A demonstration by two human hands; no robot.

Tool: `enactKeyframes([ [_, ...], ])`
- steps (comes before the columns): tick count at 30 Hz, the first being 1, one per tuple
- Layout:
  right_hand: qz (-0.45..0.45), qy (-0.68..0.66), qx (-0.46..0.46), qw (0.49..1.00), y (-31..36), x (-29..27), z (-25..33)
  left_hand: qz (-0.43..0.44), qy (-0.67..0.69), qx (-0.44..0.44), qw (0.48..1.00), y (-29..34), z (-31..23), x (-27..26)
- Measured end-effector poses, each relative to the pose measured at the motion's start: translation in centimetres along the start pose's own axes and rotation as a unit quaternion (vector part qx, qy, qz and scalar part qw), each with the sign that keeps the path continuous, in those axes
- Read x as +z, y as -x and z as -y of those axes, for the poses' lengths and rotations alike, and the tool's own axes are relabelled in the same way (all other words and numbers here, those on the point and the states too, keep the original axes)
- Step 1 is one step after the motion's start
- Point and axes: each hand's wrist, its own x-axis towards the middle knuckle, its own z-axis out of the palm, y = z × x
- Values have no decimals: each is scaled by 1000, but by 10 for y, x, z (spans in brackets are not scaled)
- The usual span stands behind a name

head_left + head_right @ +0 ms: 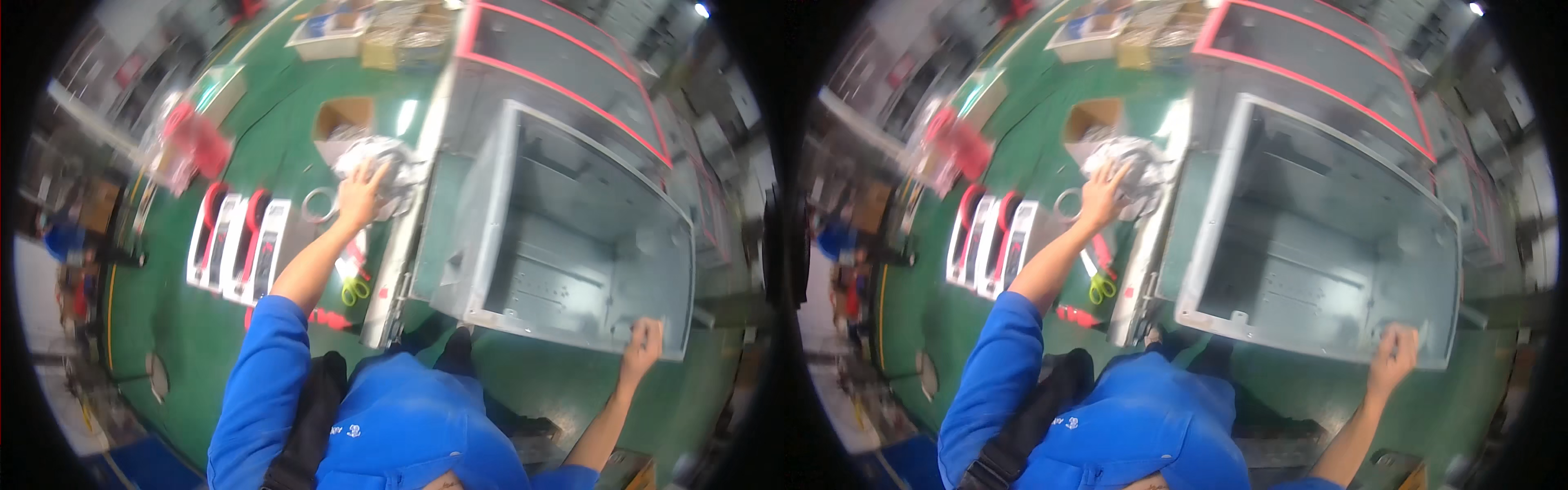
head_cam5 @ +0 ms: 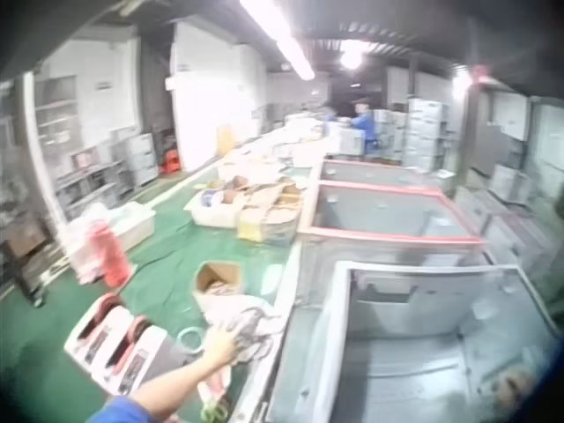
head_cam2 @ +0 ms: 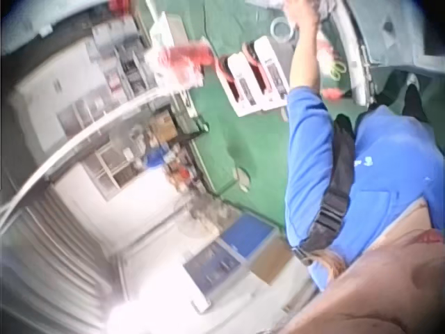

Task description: The person applies red protective tape to the edges of a metal cabinet frame. They smooth the tape along the top and side edges, then retrieve a metal component from the floor and place it inside the cabinet. The person continues applying tape to the remaining edges of the cabinet frame.

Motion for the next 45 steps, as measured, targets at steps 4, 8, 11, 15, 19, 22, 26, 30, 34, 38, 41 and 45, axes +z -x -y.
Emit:
enactKeyframes([
  [4, 17, 18, -37, 999, -14, 1, 6, 109, -45, 29, 993, -13, 42, 44],
  [8, 51, 41, -12, 998, -16, -5, 8, 150, 7, -41, 988, -12, 66, 71],
  [11, 41, 50, -38, 997, -21, -9, 26, 28, 134, -94, 986, -32, 34, 23],
  [15, 110, -178, -174, 962, -62, 38, 128, -81, 493, -158, 852, -50, -9, -88],
  [19, 193, -488, 39, 851, -114, 116, 212, -127, 579, -22, 805, -51, -102, -171],
  [22, 166, -756, 169, 610, -156, 152, 240, -147, 427, 162, 877, -50, -172, -195],
  [26, 30, -525, 11, 851, -204, 187, 215, -134, 486, 120, 855, -26, -211, -205],
  [30, 42, -170, -128, 976, -221, 213, 158, -21, 238, 325, 915, 7, -255, -188],
  [34, 68, -127, -119, 982, -236, 211, 103, 173, 120, 291, 933, 15, -260, -155],
  [38, 89, -84, -80, 989, -254, 184, 7, 158, 92, 291, 939, 13, -276, -161],
  [41, 41, -5, -37, 998, -265, 136, -86, 161, 81, 271, 945, 16, -278, -162],
  [45, 22, 170, 52, 984, -270, 40, -237, 161, 72, 251, 952, 13, -287, -163],
])
